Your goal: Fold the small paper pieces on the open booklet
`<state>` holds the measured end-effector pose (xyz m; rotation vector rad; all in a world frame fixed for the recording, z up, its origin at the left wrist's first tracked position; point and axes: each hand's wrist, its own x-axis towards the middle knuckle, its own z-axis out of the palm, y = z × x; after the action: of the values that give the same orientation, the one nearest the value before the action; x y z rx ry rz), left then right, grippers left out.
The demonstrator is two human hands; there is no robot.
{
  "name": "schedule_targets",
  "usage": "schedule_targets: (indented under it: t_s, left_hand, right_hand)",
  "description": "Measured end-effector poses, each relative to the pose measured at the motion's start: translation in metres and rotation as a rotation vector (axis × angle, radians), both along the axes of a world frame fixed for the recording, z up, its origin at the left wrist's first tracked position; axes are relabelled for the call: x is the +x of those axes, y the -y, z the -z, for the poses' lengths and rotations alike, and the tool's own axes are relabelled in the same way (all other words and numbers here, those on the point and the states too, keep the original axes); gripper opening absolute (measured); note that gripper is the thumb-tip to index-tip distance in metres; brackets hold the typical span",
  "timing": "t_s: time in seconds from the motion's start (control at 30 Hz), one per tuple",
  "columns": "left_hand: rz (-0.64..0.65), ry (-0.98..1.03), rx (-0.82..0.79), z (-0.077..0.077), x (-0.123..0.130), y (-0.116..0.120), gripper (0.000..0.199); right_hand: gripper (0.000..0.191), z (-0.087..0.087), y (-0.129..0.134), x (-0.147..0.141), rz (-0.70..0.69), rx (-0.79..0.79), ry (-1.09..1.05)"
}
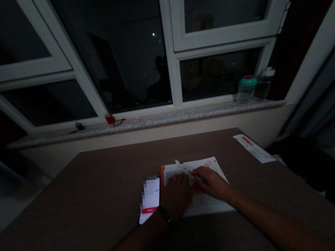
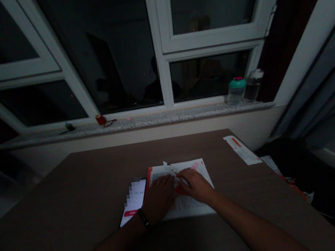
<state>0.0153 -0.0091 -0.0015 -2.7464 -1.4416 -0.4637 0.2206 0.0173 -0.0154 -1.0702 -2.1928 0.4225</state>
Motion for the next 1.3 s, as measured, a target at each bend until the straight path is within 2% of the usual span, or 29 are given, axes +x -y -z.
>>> schedule_targets:
  t_s: [0.13,0.23,0.4,0.6,0.87,1.07,1.3]
  left_hand:
    - [-0.007,0.014,0.003,0.004,-0.001,-0.001,0.044]
    - [-0.010,0.000,-0.025,0.005,-0.001,-0.001,0.044]
    - [-0.030,-0.021,-0.027,0.001,0.000,0.001,0.041]
    - [-0.028,-0.002,-0.006,-0.006,0.000,0.003,0.033]
    - [-0.047,-0.045,-0.013,-0.003,0.002,0.004,0.033]
    - [-0.087,-0.059,-0.015,-0.003,0.001,0.002,0.041]
    - [-0.075,0.008,-0.012,-0.008,0.000,-0.002,0.031]
  right_hand:
    - [0.021,-0.005,0.003,0.000,-0.106,0.002,0.037]
    - [0.024,-0.007,0.004,0.000,-0.134,0.007,0.060]
    - [0.029,-0.005,0.002,0.001,-0.079,0.042,0.098]
    - [0.026,-0.007,0.002,0.000,-0.042,0.059,0.164]
    - [0.018,-0.014,0.006,-0.002,-0.022,0.058,0.255]
    - [0.027,-0.017,0.008,-0.003,-0.016,0.054,0.291]
    - [0.030,-0.014,0.004,-0.001,-0.019,0.065,0.315]
